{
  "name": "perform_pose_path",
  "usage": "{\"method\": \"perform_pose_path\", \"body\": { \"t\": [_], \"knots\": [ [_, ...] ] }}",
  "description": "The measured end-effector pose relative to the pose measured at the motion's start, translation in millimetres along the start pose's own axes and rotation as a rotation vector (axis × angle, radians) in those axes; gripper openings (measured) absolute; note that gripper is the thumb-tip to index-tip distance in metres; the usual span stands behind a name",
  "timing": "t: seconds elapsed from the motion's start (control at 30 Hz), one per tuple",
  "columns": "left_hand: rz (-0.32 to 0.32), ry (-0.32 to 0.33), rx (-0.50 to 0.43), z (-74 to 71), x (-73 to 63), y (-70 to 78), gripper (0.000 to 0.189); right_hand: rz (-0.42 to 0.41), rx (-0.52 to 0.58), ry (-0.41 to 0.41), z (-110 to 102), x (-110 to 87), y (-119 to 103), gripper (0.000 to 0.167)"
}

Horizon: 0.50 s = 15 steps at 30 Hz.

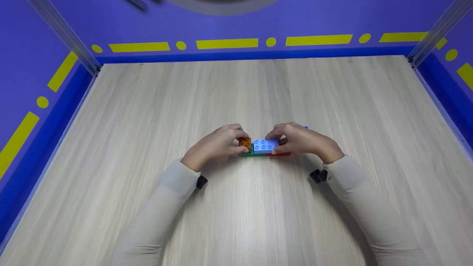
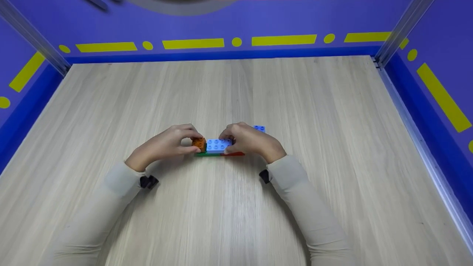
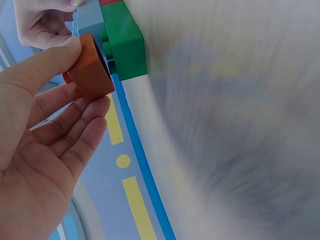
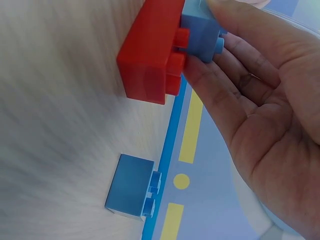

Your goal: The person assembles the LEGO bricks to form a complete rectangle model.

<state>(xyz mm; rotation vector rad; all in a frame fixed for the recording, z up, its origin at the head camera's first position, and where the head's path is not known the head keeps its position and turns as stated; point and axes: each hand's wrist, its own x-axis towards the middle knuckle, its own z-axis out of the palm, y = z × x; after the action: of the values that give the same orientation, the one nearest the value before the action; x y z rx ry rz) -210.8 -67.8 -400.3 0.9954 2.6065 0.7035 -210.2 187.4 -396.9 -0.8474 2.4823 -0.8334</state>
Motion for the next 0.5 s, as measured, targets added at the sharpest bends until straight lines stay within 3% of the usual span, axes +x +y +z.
{"method": "perform_pose_path", "body": {
  "t": [0.5],
  "knots": [
    [0.010, 0.002, 0.016, 4.2, 1.2, 1.8, 0.034, 0.004, 0.012, -0.007, -0.2, -0.6, 0.9, 0.034]
  ]
}}
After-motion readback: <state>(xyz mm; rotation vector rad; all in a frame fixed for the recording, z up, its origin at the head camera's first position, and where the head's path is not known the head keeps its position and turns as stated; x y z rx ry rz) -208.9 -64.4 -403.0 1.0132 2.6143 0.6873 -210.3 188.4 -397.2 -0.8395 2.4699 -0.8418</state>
